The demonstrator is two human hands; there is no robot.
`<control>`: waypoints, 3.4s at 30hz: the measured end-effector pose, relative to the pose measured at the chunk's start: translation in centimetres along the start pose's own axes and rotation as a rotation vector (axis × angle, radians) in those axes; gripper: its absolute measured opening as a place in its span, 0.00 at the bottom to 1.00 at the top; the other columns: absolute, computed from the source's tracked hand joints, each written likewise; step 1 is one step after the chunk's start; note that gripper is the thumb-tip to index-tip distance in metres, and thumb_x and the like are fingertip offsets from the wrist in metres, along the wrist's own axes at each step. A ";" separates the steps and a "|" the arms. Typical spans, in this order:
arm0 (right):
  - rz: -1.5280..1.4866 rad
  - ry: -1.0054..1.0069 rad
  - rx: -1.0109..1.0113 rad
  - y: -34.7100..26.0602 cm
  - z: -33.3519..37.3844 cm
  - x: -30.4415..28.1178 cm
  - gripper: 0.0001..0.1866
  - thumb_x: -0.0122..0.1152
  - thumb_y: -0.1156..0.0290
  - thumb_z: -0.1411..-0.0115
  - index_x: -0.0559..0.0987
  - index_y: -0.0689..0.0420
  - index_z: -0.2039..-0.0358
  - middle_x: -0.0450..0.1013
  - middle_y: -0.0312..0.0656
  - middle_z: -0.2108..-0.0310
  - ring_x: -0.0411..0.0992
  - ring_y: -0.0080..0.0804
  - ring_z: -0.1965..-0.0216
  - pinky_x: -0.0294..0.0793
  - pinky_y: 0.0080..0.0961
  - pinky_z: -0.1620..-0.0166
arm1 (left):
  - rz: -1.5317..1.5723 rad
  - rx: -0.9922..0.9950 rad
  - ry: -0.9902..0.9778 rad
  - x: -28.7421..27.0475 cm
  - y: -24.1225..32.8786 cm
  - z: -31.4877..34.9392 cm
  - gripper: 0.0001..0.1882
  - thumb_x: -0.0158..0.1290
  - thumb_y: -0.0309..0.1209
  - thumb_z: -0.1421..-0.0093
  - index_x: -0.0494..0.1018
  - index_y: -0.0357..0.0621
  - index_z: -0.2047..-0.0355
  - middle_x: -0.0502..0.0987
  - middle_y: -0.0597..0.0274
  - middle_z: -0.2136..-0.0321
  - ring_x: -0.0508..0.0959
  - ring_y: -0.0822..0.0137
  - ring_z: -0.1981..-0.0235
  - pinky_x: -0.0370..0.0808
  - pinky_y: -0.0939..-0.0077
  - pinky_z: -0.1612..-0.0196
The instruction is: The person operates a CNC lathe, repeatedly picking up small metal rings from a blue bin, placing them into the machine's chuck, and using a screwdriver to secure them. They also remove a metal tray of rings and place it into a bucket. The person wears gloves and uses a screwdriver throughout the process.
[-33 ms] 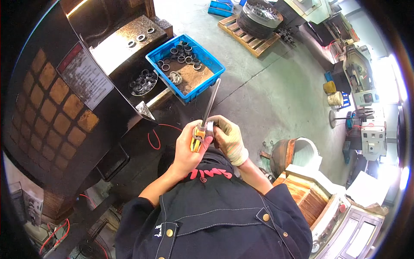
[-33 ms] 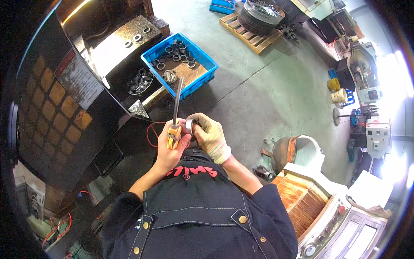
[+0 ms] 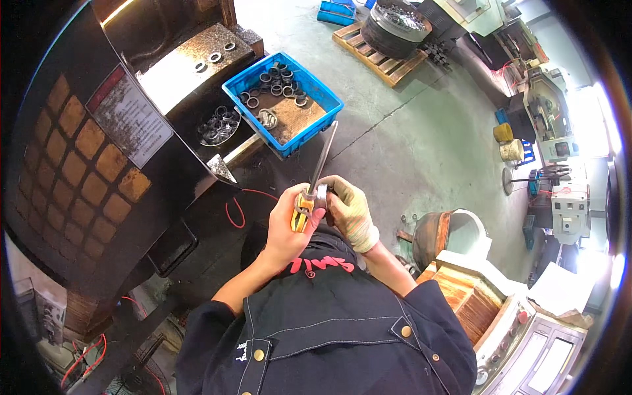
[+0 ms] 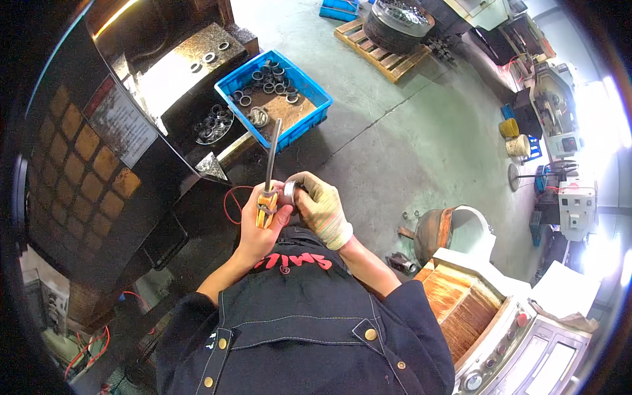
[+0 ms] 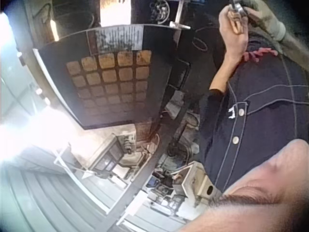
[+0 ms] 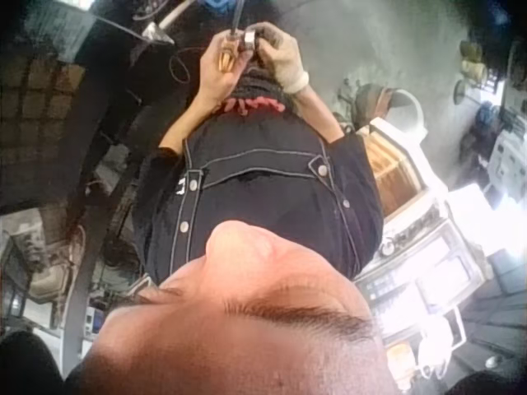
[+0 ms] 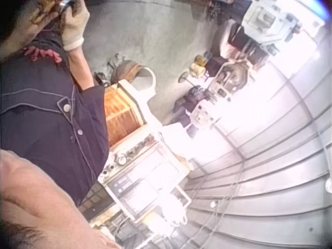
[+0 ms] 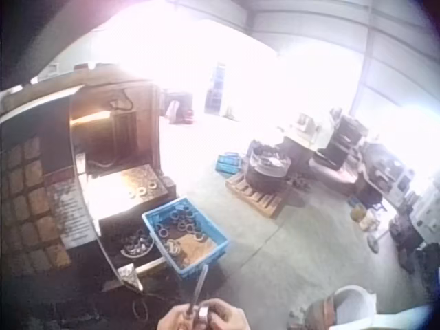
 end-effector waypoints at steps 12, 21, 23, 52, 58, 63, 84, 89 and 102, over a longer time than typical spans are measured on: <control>-0.359 -0.152 0.157 3.0 -0.8 0.3 0.13 0.51 0.62 0.41 0.72 0.60 0.63 0.71 0.31 0.72 0.67 0.15 0.75 0.67 0.14 0.75 | -0.159 0.137 0.078 0.0 -1.6 0.2 0.21 0.60 0.26 0.53 0.66 0.40 0.59 0.71 0.54 0.64 0.72 0.54 0.61 0.68 0.67 0.57; -0.588 -0.173 0.385 6.9 -1.1 1.2 0.17 0.53 0.57 0.41 0.76 0.60 0.65 0.72 0.34 0.73 0.70 0.21 0.75 0.71 0.19 0.72 | -0.372 0.299 0.097 -0.5 -2.1 -0.3 0.23 0.59 0.22 0.54 0.66 0.40 0.56 0.72 0.57 0.66 0.73 0.61 0.63 0.69 0.72 0.58; -0.682 -0.120 0.381 7.2 -1.5 2.4 0.17 0.54 0.57 0.41 0.76 0.59 0.65 0.72 0.33 0.75 0.70 0.21 0.78 0.70 0.18 0.75 | -0.442 0.305 0.077 -0.7 -3.0 0.0 0.27 0.59 0.21 0.58 0.65 0.40 0.55 0.72 0.53 0.62 0.72 0.52 0.60 0.68 0.66 0.55; 0.334 -0.148 0.312 18.4 -27.1 17.7 0.10 0.58 0.65 0.48 0.78 0.57 0.68 0.72 0.36 0.81 0.67 0.21 0.84 0.66 0.20 0.81 | -0.194 -0.138 0.443 -15.3 -4.4 14.4 0.19 0.48 0.19 0.45 0.63 0.32 0.52 0.71 0.62 0.69 0.70 0.73 0.66 0.67 0.80 0.58; 0.636 -0.157 0.082 17.0 -31.3 20.0 0.25 0.53 0.60 0.53 0.73 0.57 0.54 0.70 0.53 0.55 0.69 0.45 0.52 0.66 0.34 0.49 | -0.519 -0.141 0.269 -13.3 -3.6 12.1 0.21 0.54 0.21 0.50 0.67 0.37 0.54 0.73 0.59 0.66 0.74 0.69 0.69 0.69 0.78 0.60; 0.618 -0.373 0.075 19.4 -31.6 19.8 0.23 0.51 0.61 0.54 0.75 0.58 0.57 0.71 0.54 0.57 0.69 0.47 0.53 0.67 0.34 0.49 | -0.596 -0.045 -0.173 -8.9 6.5 -0.9 0.25 0.59 0.30 0.54 0.67 0.41 0.54 0.74 0.52 0.62 0.74 0.53 0.60 0.70 0.65 0.55; -0.224 0.065 0.595 26.6 -35.8 23.9 0.10 0.58 0.71 0.49 0.72 0.56 0.66 0.69 0.37 0.74 0.67 0.29 0.77 0.75 0.31 0.70 | -0.783 -0.321 -0.149 -5.5 17.6 -13.6 0.26 0.55 0.29 0.60 0.63 0.29 0.60 0.71 0.55 0.80 0.74 0.59 0.76 0.71 0.67 0.69; -0.465 0.364 0.742 29.1 -37.5 24.0 0.09 0.62 0.72 0.51 0.73 0.55 0.69 0.68 0.42 0.70 0.67 0.32 0.68 0.73 0.40 0.60 | -0.410 -0.512 0.325 -10.2 12.3 -2.8 0.24 0.59 0.24 0.52 0.67 0.42 0.53 0.73 0.62 0.70 0.74 0.70 0.69 0.70 0.77 0.64; 1.097 -0.720 0.002 31.7 -43.3 18.7 0.21 0.60 0.68 0.51 0.71 0.57 0.55 0.70 0.45 0.54 0.67 0.33 0.50 0.65 0.27 0.47 | -0.643 0.062 1.235 -18.0 -3.8 12.8 0.23 0.52 0.32 0.42 0.60 0.37 0.49 0.71 0.58 0.61 0.70 0.62 0.55 0.64 0.65 0.48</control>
Point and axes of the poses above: each hand's wrist, its own z-axis away from the middle knuckle, its own x-axis out of the palm, y = z × x, the point moved 1 cm from there along -z, towards the middle knuckle
